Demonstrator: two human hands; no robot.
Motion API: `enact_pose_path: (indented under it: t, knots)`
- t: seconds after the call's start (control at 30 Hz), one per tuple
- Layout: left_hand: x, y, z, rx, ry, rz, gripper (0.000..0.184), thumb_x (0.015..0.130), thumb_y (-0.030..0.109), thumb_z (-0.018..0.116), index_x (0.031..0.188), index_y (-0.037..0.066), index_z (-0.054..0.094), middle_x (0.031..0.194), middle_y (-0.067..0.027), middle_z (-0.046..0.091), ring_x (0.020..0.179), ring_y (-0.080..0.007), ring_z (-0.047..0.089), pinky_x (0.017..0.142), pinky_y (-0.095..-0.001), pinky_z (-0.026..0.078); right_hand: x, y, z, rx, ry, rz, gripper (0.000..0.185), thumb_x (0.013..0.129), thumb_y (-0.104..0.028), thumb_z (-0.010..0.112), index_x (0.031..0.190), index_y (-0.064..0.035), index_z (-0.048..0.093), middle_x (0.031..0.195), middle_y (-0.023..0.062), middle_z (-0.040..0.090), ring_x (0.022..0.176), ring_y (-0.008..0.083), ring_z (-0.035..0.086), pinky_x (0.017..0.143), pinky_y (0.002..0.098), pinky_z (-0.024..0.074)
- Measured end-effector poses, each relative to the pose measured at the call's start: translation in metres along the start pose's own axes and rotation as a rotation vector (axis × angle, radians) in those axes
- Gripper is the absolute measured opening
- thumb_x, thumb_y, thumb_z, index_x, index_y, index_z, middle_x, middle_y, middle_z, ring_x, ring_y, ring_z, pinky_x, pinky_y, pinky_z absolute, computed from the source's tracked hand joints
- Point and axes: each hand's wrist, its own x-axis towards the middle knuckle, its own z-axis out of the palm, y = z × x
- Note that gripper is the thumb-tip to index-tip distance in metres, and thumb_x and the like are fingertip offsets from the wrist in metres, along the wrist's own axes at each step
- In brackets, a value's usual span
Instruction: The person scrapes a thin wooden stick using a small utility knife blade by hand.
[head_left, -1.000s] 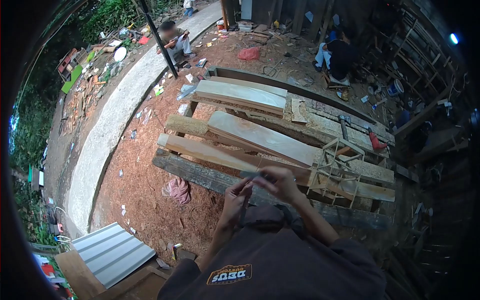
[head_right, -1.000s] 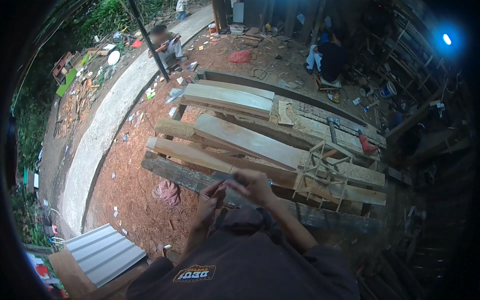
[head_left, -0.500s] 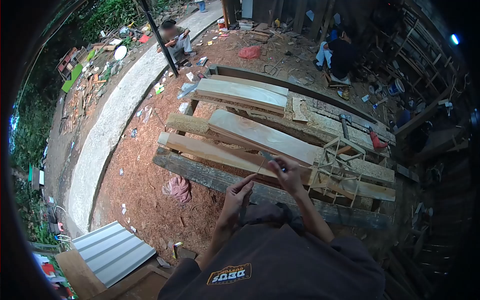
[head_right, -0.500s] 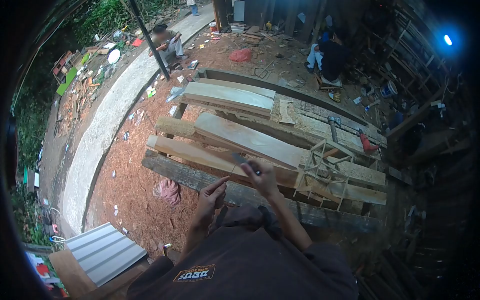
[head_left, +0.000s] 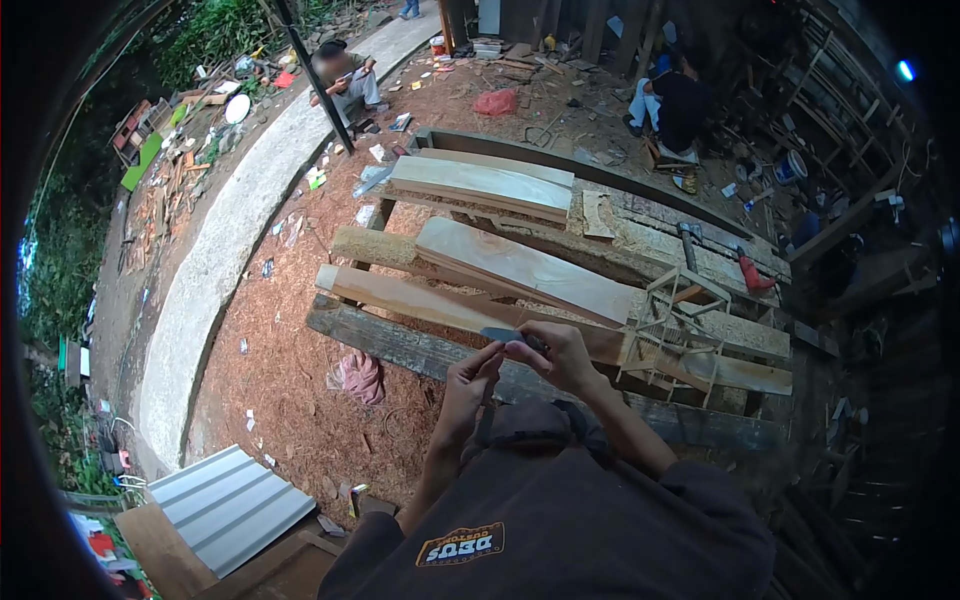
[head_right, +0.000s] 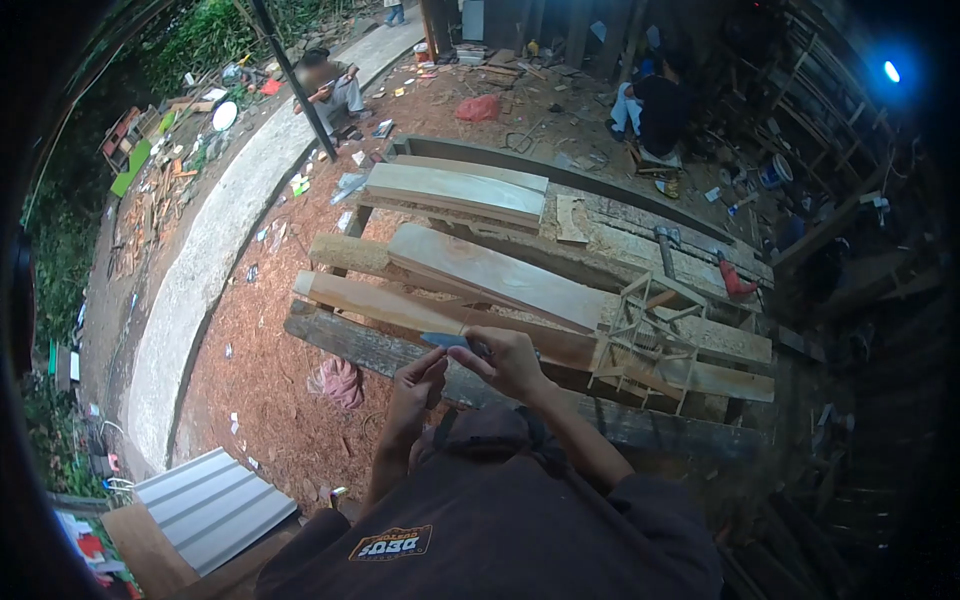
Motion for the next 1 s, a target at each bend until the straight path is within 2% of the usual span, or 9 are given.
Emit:
enact_pose_path:
  t: [0.23,0.37,0.47,0.53,0.63,0.73,0.87,0.9,1.0]
  knots:
    - [0.003,-0.015,-0.014,0.007,-0.079,0.058,0.029,0.096,0.006,0.059,0.125,0.001,0.063,0.079,0.0079,0.055,0.067,0.0009,0.042,0.058,-0.0162,0.033,-0.008,-0.001,0.005,-0.008,-0.022,-0.027,0.032,0.085,-0.038,0.073,0.086,-0.0064,0.065,0.063,0.0109,0.058,0.055,0.0262,0.060,0.052,0.0350,0.0453]
    - [0.005,-0.017,-0.007,0.041,0.045,0.095,0.025,0.096,0.009,0.060,0.119,0.003,0.066,0.073,0.0097,0.054,0.056,0.0024,0.037,0.047,-0.0172,0.027,-0.002,0.012,-0.001,0.038,0.084,0.069,0.033,0.083,-0.038,0.074,0.085,-0.0064,0.067,0.065,0.0110,0.060,0.057,0.0277,0.061,0.052,0.0350,0.0461]
    - [0.004,-0.010,-0.002,0.091,0.013,0.156,0.025,0.096,0.009,0.061,0.119,0.002,0.066,0.073,0.0092,0.054,0.056,0.0023,0.037,0.048,-0.0171,0.027,-0.001,0.002,-0.008,0.002,0.032,0.129,0.033,0.083,-0.039,0.073,0.083,-0.0063,0.068,0.069,0.0111,0.063,0.060,0.0288,0.063,0.054,0.0354,0.0476]
    - [0.008,-0.017,-0.008,0.149,-0.010,0.223,0.026,0.095,0.009,0.061,0.120,0.002,0.066,0.074,0.0090,0.054,0.056,0.0022,0.038,0.048,-0.0171,0.027,-0.005,0.002,-0.001,-0.051,0.024,-0.006,0.034,0.084,-0.040,0.073,0.082,-0.0061,0.067,0.070,0.0104,0.064,0.059,0.0260,0.064,0.054,0.0353,0.0485]
    - [-0.001,-0.009,-0.002,0.095,0.060,0.113,0.027,0.096,0.010,0.062,0.121,0.000,0.065,0.085,0.0049,0.062,0.072,-0.0003,0.050,0.062,-0.0167,0.039,-0.004,0.007,-0.002,-0.011,0.039,-0.021,0.035,0.084,-0.040,0.073,0.080,-0.0062,0.066,0.070,0.0101,0.064,0.057,0.0260,0.063,0.053,0.0355,0.0476]
    - [-0.007,0.003,-0.004,0.054,-0.009,-0.009,0.029,0.096,0.012,0.061,0.123,0.002,0.064,0.074,0.0082,0.053,0.060,0.0008,0.040,0.053,-0.0177,0.032,0.004,0.018,-0.016,-0.058,0.066,0.222,0.027,0.085,-0.031,0.075,0.085,-0.0043,0.069,0.067,0.0090,0.063,0.056,0.0172,0.062,0.052,0.0315,0.0470]
    - [-0.006,-0.006,-0.006,-0.014,-0.040,-0.035,0.020,0.097,0.014,0.059,0.113,0.004,0.068,0.066,0.0098,0.044,0.055,0.0016,0.032,0.048,-0.0187,0.024,-0.009,0.003,0.001,0.003,-0.060,-0.069,0.031,0.083,-0.033,0.077,0.086,-0.0031,0.068,0.069,0.0096,0.064,0.056,0.0198,0.062,0.052,0.0310,0.0480]
    - [-0.003,-0.010,-0.009,-0.008,-0.059,-0.032,0.018,0.098,0.015,0.059,0.109,0.005,0.068,0.065,0.0100,0.043,0.054,0.0017,0.032,0.048,-0.0189,0.024,-0.010,-0.007,0.004,0.012,-0.024,-0.050,0.034,0.080,-0.039,0.077,0.078,-0.0067,0.066,0.064,0.0085,0.059,0.055,0.0244,0.060,0.051,0.0344,0.0460]
    - [0.003,-0.008,-0.009,-0.031,-0.081,-0.043,0.014,0.099,0.015,0.057,0.102,0.006,0.067,0.063,0.0109,0.038,0.053,0.0016,0.030,0.046,-0.0197,0.021,-0.004,0.009,0.002,-0.026,0.021,-0.049,0.035,0.078,-0.039,0.078,0.079,-0.0059,0.067,0.066,0.0090,0.061,0.055,0.0245,0.061,0.051,0.0348,0.0466]
